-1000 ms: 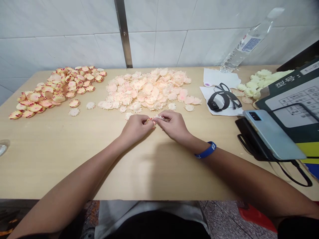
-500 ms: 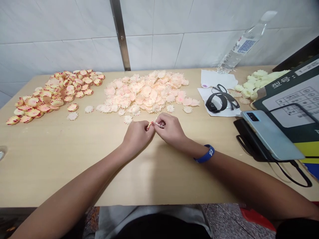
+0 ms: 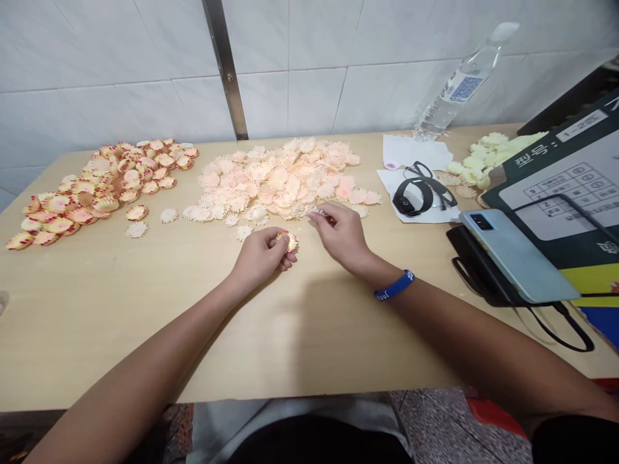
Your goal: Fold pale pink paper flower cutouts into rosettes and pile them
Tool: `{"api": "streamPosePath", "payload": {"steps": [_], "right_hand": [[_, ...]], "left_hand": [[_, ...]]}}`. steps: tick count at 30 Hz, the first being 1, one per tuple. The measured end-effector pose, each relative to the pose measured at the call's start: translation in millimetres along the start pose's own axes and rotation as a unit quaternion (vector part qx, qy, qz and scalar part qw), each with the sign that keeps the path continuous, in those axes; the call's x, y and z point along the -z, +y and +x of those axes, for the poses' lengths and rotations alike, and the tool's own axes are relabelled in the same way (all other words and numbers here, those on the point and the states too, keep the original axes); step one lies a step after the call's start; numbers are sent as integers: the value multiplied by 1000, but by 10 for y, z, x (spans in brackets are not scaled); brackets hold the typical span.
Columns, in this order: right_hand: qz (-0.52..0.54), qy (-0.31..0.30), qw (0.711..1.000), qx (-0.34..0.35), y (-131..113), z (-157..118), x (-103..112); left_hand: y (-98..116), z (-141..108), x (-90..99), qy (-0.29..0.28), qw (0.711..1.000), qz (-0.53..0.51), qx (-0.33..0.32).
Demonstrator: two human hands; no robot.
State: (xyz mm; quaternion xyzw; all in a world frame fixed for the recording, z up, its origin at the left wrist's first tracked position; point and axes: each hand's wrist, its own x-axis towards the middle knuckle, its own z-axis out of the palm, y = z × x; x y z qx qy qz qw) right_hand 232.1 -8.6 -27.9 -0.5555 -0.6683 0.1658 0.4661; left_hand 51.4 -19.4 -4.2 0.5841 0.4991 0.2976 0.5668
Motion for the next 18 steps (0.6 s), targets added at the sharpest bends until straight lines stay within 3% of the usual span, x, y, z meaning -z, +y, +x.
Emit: {"api": "streamPosePath", "payload": {"steps": [8,12,18], "right_hand": [[-104,11,990,100,153,42,0],[-20,27,994,100,-28,-65,-15],[49,-141,988,42,-168,-175,-78]], "left_hand": [[-12,62,41,-3,996,-84,-10],[-46,77,46,3,993,-116,1],[-36,53,34,-3,997,-71,-5]]}}
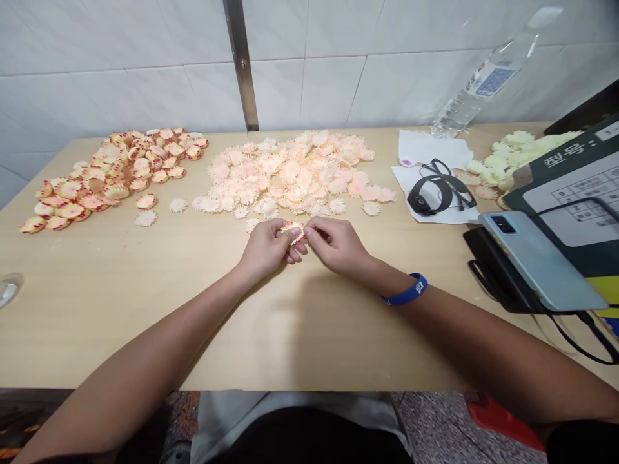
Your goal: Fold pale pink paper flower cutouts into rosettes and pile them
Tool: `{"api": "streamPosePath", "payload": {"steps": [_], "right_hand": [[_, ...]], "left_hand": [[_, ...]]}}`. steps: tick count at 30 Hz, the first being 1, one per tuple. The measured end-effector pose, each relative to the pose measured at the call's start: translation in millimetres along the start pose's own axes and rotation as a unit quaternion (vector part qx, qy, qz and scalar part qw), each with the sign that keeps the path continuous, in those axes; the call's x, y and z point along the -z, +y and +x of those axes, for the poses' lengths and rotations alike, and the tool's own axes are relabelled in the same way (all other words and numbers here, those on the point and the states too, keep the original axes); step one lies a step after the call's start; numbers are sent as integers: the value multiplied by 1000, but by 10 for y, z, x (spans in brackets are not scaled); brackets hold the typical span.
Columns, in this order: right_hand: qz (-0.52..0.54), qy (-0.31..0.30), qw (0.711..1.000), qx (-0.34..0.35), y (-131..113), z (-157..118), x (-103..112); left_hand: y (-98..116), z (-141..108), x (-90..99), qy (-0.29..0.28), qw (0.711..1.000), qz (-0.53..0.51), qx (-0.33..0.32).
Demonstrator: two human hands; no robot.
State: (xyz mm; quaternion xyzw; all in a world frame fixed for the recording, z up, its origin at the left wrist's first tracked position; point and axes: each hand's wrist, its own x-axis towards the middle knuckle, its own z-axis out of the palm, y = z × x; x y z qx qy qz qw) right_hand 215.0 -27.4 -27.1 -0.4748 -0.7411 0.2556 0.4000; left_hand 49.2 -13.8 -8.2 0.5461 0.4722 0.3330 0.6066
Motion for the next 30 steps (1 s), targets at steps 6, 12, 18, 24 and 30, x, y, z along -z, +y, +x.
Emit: {"api": "streamPosePath", "payload": {"steps": [6,12,18,24,30], "right_hand": [[17,-48,999,-15,21,14,9],[48,-42,997,-43,34,37,27],[63,-42,997,-35,53,52,40],[74,-37,996,-28,43,49,44],[76,-60,995,-35,3,39,40]], "left_hand": [[13,15,1,-46,999,-3,-7],[-30,43,72,-63,997,-51,-4],[13,16,56,-39,996,-69,29],[34,-22,16,-17,999,4,29],[16,-27,33,19,993,114,-36]]}}
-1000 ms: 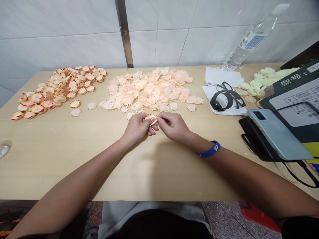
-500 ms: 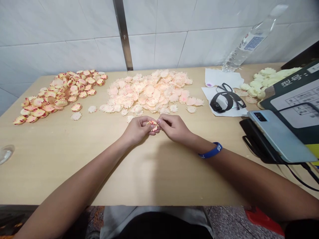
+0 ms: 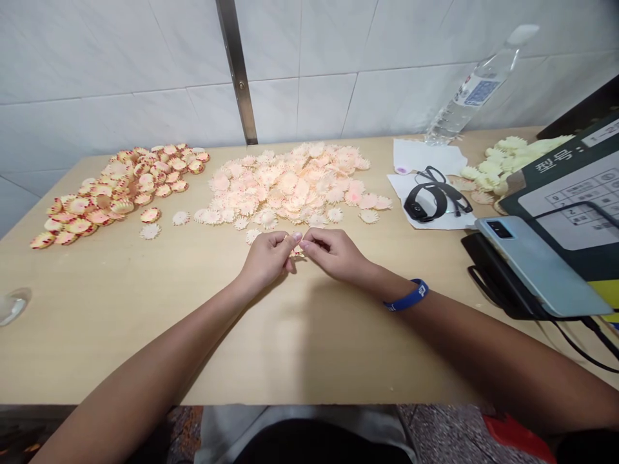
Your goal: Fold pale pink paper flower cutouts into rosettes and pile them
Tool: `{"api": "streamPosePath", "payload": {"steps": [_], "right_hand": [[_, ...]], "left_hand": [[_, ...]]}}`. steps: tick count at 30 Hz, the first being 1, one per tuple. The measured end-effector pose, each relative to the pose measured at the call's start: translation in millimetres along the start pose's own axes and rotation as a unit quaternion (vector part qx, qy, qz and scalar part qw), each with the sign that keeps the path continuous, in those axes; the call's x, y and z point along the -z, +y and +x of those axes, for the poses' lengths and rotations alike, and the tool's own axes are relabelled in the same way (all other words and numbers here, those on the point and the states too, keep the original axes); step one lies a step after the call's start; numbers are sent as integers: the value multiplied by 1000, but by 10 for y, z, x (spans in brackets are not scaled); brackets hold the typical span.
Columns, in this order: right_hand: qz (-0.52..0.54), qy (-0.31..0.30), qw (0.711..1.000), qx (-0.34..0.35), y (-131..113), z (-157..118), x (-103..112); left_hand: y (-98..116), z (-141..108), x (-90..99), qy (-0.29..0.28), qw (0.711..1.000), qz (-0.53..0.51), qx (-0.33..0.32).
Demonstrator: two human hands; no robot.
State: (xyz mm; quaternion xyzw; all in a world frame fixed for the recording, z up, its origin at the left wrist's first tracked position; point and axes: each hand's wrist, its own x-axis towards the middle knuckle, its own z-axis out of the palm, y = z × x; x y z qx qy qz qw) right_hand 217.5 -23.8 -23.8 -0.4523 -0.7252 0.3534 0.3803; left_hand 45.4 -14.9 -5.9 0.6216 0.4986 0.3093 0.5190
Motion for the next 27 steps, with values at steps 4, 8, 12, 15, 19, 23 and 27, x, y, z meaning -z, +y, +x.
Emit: {"api": "streamPosePath", "payload": {"steps": [4,8,12,15,19,23,27], "right_hand": [[30,33,999,-8,29,17,-13],[60,75,995,-32,86,31,-30],[49,66,997,-12,103,22,-40],[42,62,997,10,87,8,-35],[40,67,997,24,64,-8,-22],[50,65,996,27,62,-17,-26],[16,79,995,60,57,-15,-38]], "left_hand": [[-25,46,5,-15,995,-96,6],[-61,81,11,-44,982,-182,16],[-71,65,0,-39,975,-214,34],[-39,39,-5,-27,981,-187,46],[6,16,10,4,999,-48,17],[-6,15,7,-14,999,-30,6],[-41,13,-33,-34,996,-79,8]]}}
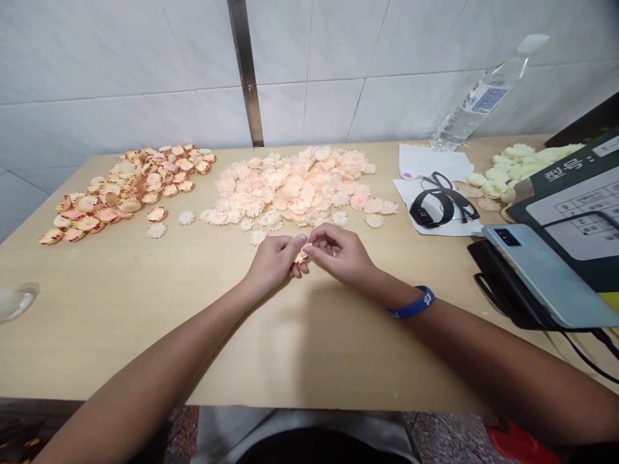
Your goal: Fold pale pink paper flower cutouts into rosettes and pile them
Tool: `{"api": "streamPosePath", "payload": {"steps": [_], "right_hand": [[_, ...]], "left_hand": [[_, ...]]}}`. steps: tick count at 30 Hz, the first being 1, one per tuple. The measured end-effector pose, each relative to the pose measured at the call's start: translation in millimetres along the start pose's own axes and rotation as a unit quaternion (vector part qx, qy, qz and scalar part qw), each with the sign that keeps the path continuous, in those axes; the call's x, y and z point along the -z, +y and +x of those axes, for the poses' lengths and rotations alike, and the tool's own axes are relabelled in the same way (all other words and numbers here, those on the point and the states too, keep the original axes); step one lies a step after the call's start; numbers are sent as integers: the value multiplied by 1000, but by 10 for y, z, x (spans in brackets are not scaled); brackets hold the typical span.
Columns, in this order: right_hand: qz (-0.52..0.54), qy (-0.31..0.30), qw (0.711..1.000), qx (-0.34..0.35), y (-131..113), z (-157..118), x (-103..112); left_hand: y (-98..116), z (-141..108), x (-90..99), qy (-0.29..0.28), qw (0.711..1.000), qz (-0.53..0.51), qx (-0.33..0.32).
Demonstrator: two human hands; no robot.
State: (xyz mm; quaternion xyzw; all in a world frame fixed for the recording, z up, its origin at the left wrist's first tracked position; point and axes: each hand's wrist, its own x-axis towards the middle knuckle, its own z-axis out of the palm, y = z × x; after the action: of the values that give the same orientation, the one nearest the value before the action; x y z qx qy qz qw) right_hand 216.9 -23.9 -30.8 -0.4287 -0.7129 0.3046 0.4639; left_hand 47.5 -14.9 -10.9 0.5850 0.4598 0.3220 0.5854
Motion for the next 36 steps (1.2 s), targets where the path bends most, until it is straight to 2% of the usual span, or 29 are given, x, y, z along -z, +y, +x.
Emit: {"api": "streamPosePath", "payload": {"steps": [4,6,9,12,15,19,30,33,36], "right_hand": [[-74,31,993,92,-12,-6,-19],[-95,31,990,98,-19,-19,-35],[-128,29,989,69,-24,-40,-59],[-147,46,986,63,-18,-47,-66],[-130,55,988,68,-6,-30,-56],[-82,63,995,1,-2,0,-45],[-52,56,996,-54,-42,12,-72],[-43,46,996,-71,-43,25,-44],[-36,23,998,-55,-40,34,-9]], "left_hand": [[-18,-6,-23,25,1000,12,10],[-19,-6,-21,32,999,29,14],[-21,6,-4,23,999,33,12],[-30,32,25,-7,1000,-12,9],[-39,59,64,-49,997,-53,1],[-31,70,102,-79,995,-63,-13],[2,28,43,-58,998,23,-17],[14,-1,49,-78,994,69,-36],[29,-23,64,-109,990,75,-49]]}}
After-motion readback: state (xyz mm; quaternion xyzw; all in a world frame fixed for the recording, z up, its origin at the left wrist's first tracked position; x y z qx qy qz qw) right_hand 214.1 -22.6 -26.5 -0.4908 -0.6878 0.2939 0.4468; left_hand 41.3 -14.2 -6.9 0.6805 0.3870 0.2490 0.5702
